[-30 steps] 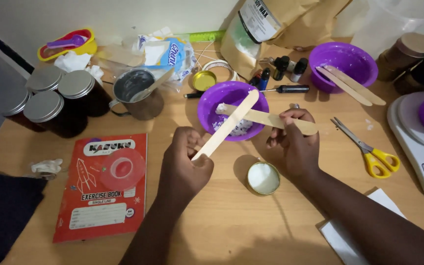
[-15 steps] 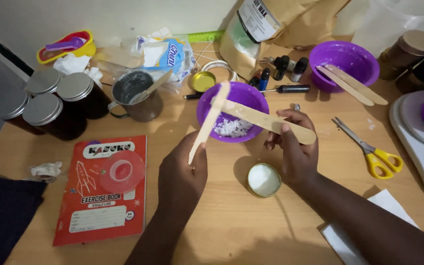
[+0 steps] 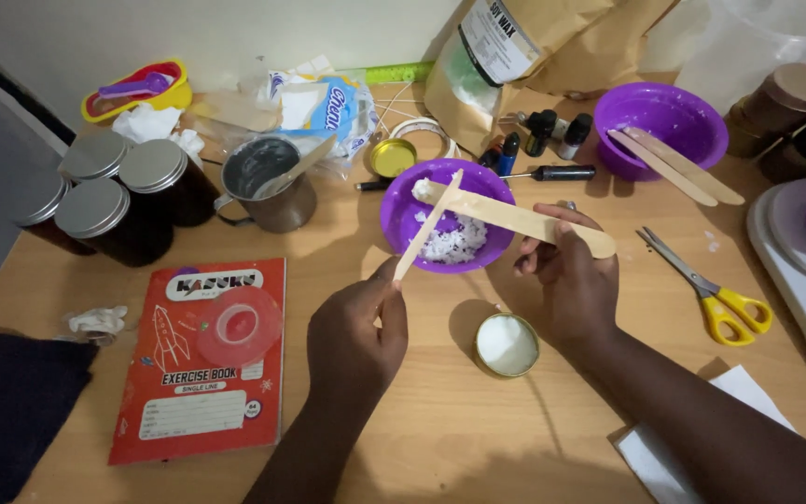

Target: Stirring a white paste and adding wax flakes into a small tin using wooden sticks.

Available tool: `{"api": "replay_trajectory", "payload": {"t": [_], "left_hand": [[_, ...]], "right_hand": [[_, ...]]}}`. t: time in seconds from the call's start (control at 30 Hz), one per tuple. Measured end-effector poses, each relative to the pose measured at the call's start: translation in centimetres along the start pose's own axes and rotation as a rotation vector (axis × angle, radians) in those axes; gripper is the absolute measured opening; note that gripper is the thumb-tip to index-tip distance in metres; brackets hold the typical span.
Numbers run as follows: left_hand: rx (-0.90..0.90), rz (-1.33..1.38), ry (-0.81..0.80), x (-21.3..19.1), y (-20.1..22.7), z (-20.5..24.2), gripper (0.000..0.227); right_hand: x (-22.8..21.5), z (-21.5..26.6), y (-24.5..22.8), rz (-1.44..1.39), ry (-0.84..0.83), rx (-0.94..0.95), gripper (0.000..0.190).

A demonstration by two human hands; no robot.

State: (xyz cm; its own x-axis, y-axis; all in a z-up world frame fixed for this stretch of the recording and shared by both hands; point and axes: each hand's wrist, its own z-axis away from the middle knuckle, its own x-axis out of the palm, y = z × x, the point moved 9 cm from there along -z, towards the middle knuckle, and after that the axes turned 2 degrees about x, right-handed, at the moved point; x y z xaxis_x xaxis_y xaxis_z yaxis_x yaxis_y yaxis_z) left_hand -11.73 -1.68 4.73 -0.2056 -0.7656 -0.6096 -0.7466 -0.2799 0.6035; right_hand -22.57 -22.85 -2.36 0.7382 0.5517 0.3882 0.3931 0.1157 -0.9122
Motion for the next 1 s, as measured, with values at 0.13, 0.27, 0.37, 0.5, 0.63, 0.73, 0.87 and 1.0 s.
{"api": "replay_trajectory", "payload": {"t": [0.13, 0.27, 0.37, 0.5, 0.63, 0.73, 0.87, 1.0], "left_hand": [[0.034, -0.07, 0.075, -0.8, -0.1, -0.2, 0.023], [0.04, -0.082, 0.104, -0.9, -0.5, -0.1, 0.021], [0.014, -0.023, 0.085, -1.1, -0.1, -0.4, 0.02], [0.027, -0.111, 0.088, -0.9, -0.6, -0.1, 0.019], [0.012, -0.093, 0.099, -1.6, 0.0, -0.2, 0.02], [0.01, -0.053, 0.079, -1.6, 0.3, -0.4, 0.023], [0.006, -0.058, 0.035, -0.3, -0.8, 0.0, 0.026], [0.012, -0.1, 0.076, -0.7, -0.5, -0.1, 0.026]], "right_hand": [[-0.5, -0.1, 0.2, -0.05, 0.033, -0.002, 0.03], [-1.1, -0.3, 0.0, -0.063, 0.078, -0.003, 0.03], [-1.4, -0.3, -0.4, -0.056, 0.147, -0.012, 0.03], [-2.2, -0.7, -0.2, -0.056, 0.166, -0.036, 0.03], [-2.3, -0.9, -0.3, -0.056, 0.166, -0.063, 0.028], [-2.0, -0.8, -0.4, -0.028, 0.165, -0.078, 0.028], [-1.6, -0.7, -0.5, -0.001, 0.153, -0.064, 0.028], [-2.1, -0.9, -0.4, -0.033, 0.171, -0.08, 0.027]]}}
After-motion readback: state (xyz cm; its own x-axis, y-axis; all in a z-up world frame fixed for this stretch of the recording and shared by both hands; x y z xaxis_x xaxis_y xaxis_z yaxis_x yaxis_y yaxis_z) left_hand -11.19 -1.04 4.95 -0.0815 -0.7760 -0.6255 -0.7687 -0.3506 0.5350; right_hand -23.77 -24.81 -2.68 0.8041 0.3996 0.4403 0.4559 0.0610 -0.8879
